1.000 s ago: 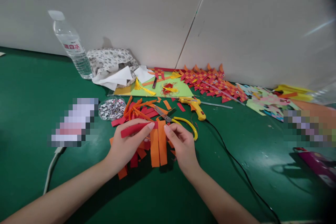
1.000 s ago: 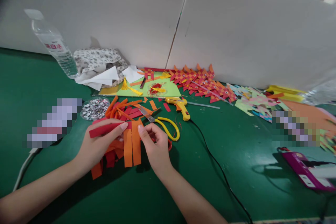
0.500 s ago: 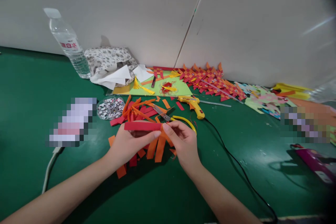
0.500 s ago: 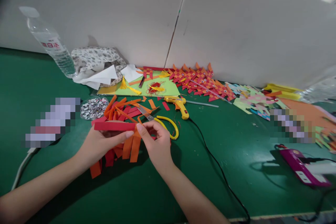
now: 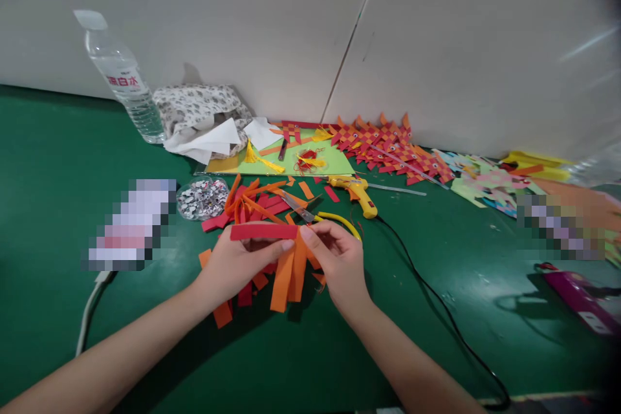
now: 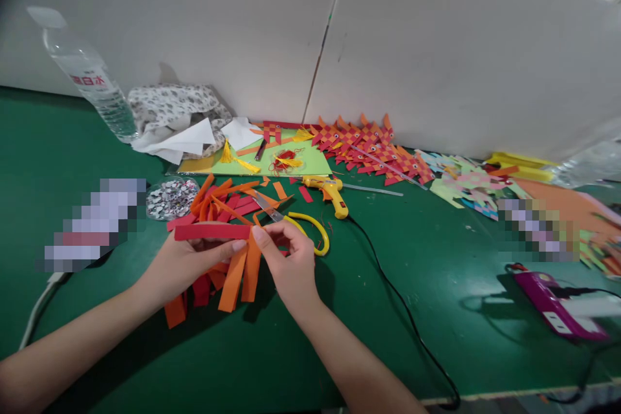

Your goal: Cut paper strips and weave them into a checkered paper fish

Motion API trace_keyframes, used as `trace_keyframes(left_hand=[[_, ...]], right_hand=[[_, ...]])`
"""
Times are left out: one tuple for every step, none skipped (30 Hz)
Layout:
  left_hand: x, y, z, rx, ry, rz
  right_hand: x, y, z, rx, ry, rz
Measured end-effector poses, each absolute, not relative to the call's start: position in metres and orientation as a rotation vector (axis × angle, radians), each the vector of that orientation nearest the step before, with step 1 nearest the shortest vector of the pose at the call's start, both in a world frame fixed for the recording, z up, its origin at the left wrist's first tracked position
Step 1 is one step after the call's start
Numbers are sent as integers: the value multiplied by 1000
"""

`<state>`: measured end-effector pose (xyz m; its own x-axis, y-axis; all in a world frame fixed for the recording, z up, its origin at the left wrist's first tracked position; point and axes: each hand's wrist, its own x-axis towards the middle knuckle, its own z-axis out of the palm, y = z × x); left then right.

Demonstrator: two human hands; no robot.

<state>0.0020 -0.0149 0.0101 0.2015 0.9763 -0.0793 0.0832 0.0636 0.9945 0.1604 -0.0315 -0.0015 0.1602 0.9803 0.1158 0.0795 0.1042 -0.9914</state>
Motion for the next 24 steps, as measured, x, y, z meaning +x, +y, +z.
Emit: trace_keyframes(left_hand=[[1, -15, 10, 1311, 1146, 962], [1, -15, 9, 1315, 1146, 960], [1, -15, 9, 1316, 1145, 954], [0, -15, 8, 1313, 1142, 948], [0, -15, 8, 1300, 1141, 941], [0, -16, 8, 1278, 1141, 934], [1, -16, 9, 1249, 1139, 931], [1, -16, 9, 1218, 1131, 932], [1, -16, 10, 1194, 1121, 936], [1, -15, 11, 1179, 1107, 941], [2, -15, 13, 1178, 1091, 943], [1, -15, 13, 1188, 1080, 942], [1, -14, 14, 1201, 1073, 936], [1, -14, 15, 1214, 1073, 928], [1, -14, 15, 1227, 1075, 921], [0, -14, 14, 1238, 1078, 916], [0, -14, 13, 1246, 1081, 912], [-1, -14, 12, 1252, 1083, 912], [-1, -14, 11, 1257, 1084, 909], [-2, -14, 10, 1261, 1084, 905], [-2, -13, 10, 1263, 1084, 903], [-2, -13, 10, 1264, 1083, 906], [-2, -12, 11, 1264, 1082, 916], [-2, -12, 12, 1266, 1079, 931]], right_hand=[[161, -32, -1, -1255, -1186, 973], [161, -32, -1, -1256, -1184, 971], [161, -32, -1, -1258, -1184, 970], [161, -32, -1, -1259, -1185, 970], [161, -32, -1, -1257, -1189, 971], [161, -32, -1, -1254, -1195, 969], [160, -32, -2, -1251, -1200, 968], [160, -32, -2, -1250, -1204, 969], [160, -32, -2, -1249, -1205, 974], [160, -31, -2, -1250, -1202, 980], [160, -31, -2, -1254, -1196, 989], [160, -31, -2, -1262, -1190, 1002], [160, -31, -2, -1271, -1188, 1019], [160, -30, -2, -1279, -1194, 1038], [160, -30, -2, -1280, -1207, 1057], [160, -30, -1, -1275, -1224, 1072], [161, -30, -1, -1262, -1244, 1083], [161, -30, -1, -1246, -1260, 1082], [161, -30, -1, -1230, -1270, 1072], [161, -30, -1, -1218, -1272, 1055], [161, -30, -1, -1215, -1268, 1037], [161, -29, -2, -1217, -1262, 1023], [162, -29, -2, -1222, -1254, 1013], [162, -29, -2, -1229, -1245, 1010]])
